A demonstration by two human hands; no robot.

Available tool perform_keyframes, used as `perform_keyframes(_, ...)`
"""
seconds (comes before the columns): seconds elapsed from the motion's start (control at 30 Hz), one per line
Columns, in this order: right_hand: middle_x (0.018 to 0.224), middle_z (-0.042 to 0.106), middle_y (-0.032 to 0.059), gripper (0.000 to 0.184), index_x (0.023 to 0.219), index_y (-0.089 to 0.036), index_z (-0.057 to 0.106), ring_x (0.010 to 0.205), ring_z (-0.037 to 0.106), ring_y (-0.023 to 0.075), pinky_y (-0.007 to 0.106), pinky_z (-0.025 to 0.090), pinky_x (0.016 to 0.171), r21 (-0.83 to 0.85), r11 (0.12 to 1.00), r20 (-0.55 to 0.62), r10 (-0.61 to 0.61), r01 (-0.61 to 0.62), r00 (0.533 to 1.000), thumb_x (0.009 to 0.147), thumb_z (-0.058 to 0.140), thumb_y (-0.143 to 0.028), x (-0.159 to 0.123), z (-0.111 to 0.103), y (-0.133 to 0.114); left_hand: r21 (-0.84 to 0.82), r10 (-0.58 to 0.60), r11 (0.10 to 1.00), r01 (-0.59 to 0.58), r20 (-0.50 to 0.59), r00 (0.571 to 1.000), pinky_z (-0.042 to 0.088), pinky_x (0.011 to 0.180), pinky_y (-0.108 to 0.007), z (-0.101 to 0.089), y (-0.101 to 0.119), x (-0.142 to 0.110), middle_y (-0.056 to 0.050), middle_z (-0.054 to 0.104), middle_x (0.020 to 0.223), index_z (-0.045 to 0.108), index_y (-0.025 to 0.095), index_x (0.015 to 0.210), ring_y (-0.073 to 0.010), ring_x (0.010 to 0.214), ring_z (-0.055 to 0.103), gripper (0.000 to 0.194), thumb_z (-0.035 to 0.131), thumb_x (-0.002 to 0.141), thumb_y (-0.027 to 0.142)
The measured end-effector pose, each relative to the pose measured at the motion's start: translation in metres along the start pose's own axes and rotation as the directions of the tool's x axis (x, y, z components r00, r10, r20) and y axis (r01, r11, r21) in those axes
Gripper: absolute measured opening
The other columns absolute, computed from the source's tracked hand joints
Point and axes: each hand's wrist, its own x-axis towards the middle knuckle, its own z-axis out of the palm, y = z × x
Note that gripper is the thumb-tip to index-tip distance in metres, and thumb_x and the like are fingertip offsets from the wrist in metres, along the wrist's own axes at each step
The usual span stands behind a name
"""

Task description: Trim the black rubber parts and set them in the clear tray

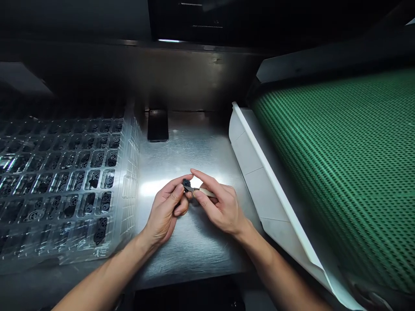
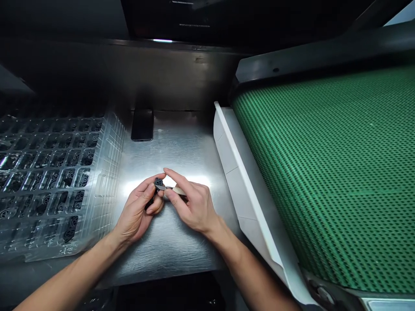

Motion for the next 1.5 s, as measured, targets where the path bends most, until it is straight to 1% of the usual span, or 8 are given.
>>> perform_keyframes(0.37, 0.097, 0.08, 0.0016, 0.042, 0.155, -0.023, 0.062, 0.078, 0.073, 0.0168, 0.033, 0.058, 0.079, -0.023, 0.999, -0.031, -0.045, 0.045, 0.998, 0.113, 0.062, -0.028, 0.0008, 0.0012, 0.0021, -0.019, -0.012, 1.0, 0.013, 0.011, 1.0, 0.03, 0.054, -0.018, -0.0013, 0.001, -0.001, -0.002, 0.065, 0.082, 0.083, 0.019, 0.125, -0.0009, 0.052, 0.034, 0.035, 0.085, 0.098, 0.041)
perform_keyframes(0.7, 0.08, 0.071, -0.002, 0.04, 0.152, -0.023, 0.064, 0.063, 0.061, 0.0152, 0.032, 0.052, 0.068, -0.005, 0.999, -0.018, -0.038, 0.038, 0.999, 0.113, 0.062, -0.032, 0.0002, -0.0003, 0.007, -0.015, -0.014, 1.0, 0.014, 0.016, 1.0, 0.029, 0.053, -0.019, -0.0013, 0.0014, -0.0008, -0.002, 0.066, 0.083, 0.082, 0.017, 0.125, -0.0017, 0.052, 0.031, 0.037, 0.085, 0.097, 0.041)
perform_keyframes(0.97, 0.084, 0.072, -0.0023, 0.041, 0.153, -0.022, 0.062, 0.068, 0.063, 0.0145, 0.031, 0.051, 0.07, -0.024, 0.997, -0.027, -0.079, 0.078, 0.997, 0.113, 0.063, -0.027, 0.0007, 0.0008, 0.0064, -0.043, -0.032, 0.999, 0.033, 0.022, 0.999, 0.029, 0.053, -0.017, -0.0027, 0.0008, -0.0023, -0.002, 0.065, 0.084, 0.082, 0.018, 0.127, -0.0006, 0.052, 0.032, 0.035, 0.083, 0.1, 0.039)
perform_keyframes(1.2, 0.08, 0.068, -0.0013, 0.035, 0.147, -0.021, 0.067, 0.063, 0.056, 0.0143, 0.03, 0.048, 0.066, 0.025, 1.0, -0.06, 0.007, -0.005, 0.998, 0.115, 0.058, -0.031, 0.0011, -0.002, 0.0055, -0.022, -0.039, 0.999, 0.04, 0.071, 0.997, 0.027, 0.054, -0.019, -0.0024, 0.0007, -0.0011, -0.002, 0.062, 0.089, 0.082, 0.018, 0.129, 0.0003, 0.052, 0.032, 0.032, 0.077, 0.104, 0.037)
perform_keyframes(1.27, 0.08, 0.067, -0.0009, 0.033, 0.141, -0.021, 0.07, 0.061, 0.053, 0.0137, 0.029, 0.045, 0.061, 0.105, 0.993, -0.095, 0.07, -0.06, 0.993, 0.114, 0.06, -0.037, 0.0007, -0.0018, 0.0038, -0.003, -0.036, 0.999, 0.036, 0.068, 0.997, 0.026, 0.054, -0.02, -0.0029, 0.0, -0.0007, -0.002, 0.062, 0.09, 0.081, 0.018, 0.129, 0.0, 0.053, 0.033, 0.032, 0.077, 0.103, 0.037)
perform_keyframes(1.33, 0.082, 0.068, 0.0003, 0.028, 0.124, -0.021, 0.074, 0.059, 0.052, 0.0129, 0.028, 0.042, 0.057, 0.185, 0.975, -0.101, 0.144, -0.124, 0.984, 0.109, 0.068, -0.044, 0.0006, -0.0003, 0.002, 0.03, -0.02, 0.999, 0.019, 0.057, 0.998, 0.025, 0.054, -0.02, -0.0038, -0.0016, -0.0005, -0.002, 0.062, 0.088, 0.081, 0.018, 0.13, -0.0008, 0.053, 0.034, 0.035, 0.079, 0.102, 0.04)
perform_keyframes(1.4, 0.081, 0.069, 0.0008, 0.027, 0.106, -0.02, 0.073, 0.059, 0.053, 0.013, 0.028, 0.041, 0.055, 0.249, 0.95, -0.051, 0.208, -0.189, 0.977, 0.102, 0.077, -0.047, 0.0011, 0.002, 0.0002, 0.081, 0.008, 0.997, -0.012, 0.056, 0.998, 0.022, 0.053, -0.021, -0.0052, -0.0041, -0.0002, -0.001, 0.061, 0.083, 0.082, 0.018, 0.128, -0.0017, 0.053, 0.034, 0.038, 0.081, 0.099, 0.043)
perform_keyframes(1.5, 0.075, 0.068, -0.0002, 0.024, 0.091, -0.02, 0.07, 0.063, 0.057, 0.0138, 0.027, 0.042, 0.058, 0.306, 0.92, 0.023, 0.25, -0.245, 0.968, 0.102, 0.075, -0.041, 0.0029, 0.0045, -0.0014, 0.157, 0.038, 0.986, -0.049, 0.071, 0.997, 0.02, 0.052, -0.022, -0.0074, -0.0077, 0.0004, -0.001, 0.062, 0.081, 0.083, 0.017, 0.125, -0.0024, 0.053, 0.036, 0.04, 0.083, 0.097, 0.046)
